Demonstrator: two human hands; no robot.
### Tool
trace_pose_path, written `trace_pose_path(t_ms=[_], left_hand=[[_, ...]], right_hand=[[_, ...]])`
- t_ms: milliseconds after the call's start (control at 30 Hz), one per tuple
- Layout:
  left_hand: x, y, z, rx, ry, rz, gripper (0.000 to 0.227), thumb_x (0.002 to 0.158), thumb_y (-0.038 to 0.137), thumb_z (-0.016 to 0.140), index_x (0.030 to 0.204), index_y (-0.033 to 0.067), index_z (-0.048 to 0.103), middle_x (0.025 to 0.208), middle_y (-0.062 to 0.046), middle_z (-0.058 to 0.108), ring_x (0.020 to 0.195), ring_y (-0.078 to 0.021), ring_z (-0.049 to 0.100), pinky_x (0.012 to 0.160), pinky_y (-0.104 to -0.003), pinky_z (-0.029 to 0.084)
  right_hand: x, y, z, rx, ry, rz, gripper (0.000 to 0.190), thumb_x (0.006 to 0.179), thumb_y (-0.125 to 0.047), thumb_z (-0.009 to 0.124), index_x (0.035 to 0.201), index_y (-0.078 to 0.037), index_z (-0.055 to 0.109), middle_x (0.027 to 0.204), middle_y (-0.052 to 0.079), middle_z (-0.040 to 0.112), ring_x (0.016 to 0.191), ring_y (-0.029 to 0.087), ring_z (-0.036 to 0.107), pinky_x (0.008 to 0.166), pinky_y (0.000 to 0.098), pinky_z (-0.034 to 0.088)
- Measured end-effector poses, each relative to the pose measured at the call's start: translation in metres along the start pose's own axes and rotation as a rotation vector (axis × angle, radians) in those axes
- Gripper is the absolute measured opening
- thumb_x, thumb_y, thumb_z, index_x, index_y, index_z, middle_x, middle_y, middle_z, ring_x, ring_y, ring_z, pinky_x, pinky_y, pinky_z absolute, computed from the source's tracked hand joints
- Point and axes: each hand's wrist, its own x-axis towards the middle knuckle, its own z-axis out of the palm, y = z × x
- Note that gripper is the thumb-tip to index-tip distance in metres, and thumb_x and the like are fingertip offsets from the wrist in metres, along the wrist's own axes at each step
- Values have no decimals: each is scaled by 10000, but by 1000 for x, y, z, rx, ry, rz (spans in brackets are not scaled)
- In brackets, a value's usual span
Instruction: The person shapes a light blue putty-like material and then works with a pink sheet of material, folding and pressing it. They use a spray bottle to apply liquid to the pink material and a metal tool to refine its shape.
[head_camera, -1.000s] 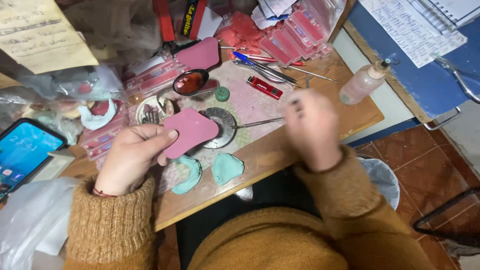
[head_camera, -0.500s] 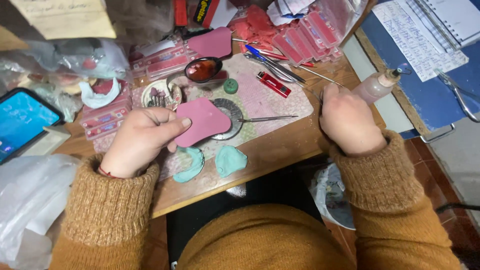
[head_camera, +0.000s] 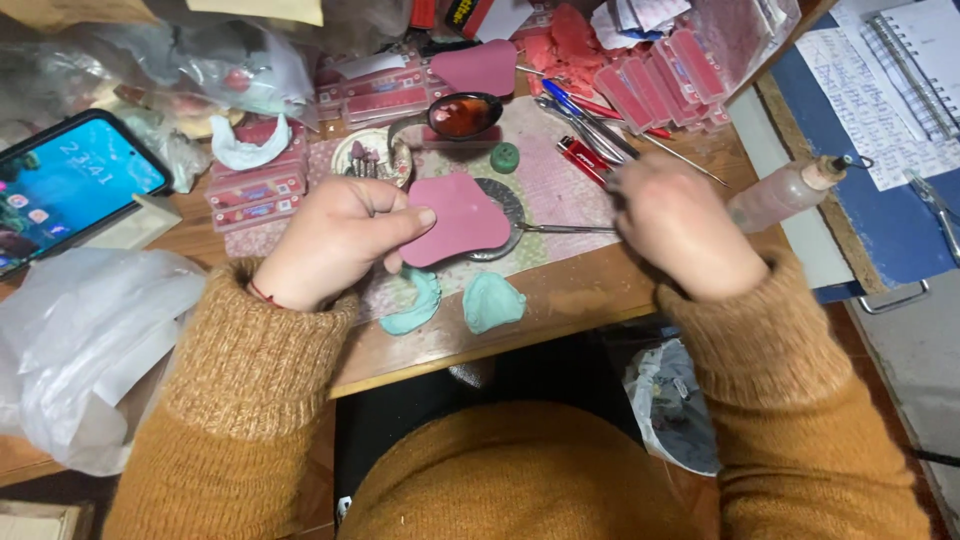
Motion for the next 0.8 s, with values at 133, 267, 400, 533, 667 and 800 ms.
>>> trace_pose_path(t_ms=[133,267,400,533,667,800], left_hand=[[1,0,-1,-37,-3,9,226,903,233,739,853,15,772,611,9,648,527,-53,555,507,-224,454],[2,-1,0,-54,0,12,215,899,224,736,861,16,773,621,13,655,523,-57,568,502,-225,465],[1,3,-1,-22,10,17,229,905,229,734,845,12,777,602,-4,653,513,-61,563,492,-231,454],[0,2,-1,-12,-8,34,231,905,228,730,837,12,771,614,2,661,515,-57,578,496,-227,468],[1,-2,-1,-42,-22,42,221,914,226,726,846,20,768,630,8,668,532,-54,568,501,-229,454],[0,-1,-3,-4,-23,44,243,929,241,730,816,27,750,610,-2,651,529,-60,568,517,-226,469]], right_hand=[[27,-3,17,35,-81,-157,141,804,-43,671,920,31,640,884,206,626,904,393,634,825,483,530],[40,-3,23,-40,3,-238,82,875,-5,641,944,38,650,881,181,611,897,366,630,807,463,532],[39,-14,7,-31,79,-282,186,845,8,648,1026,19,689,959,169,655,970,361,645,837,433,541],[32,-17,0,221,-48,-463,337,807,22,659,1133,-28,724,1099,122,722,1037,311,674,935,416,540],[20,-2,-4,264,-96,-532,455,733,74,624,1173,-4,708,1194,164,714,1122,329,667,984,420,532],[-5,19,-13,231,-124,-439,504,700,85,614,1189,-1,701,1209,177,703,1143,345,659,1015,426,523]])
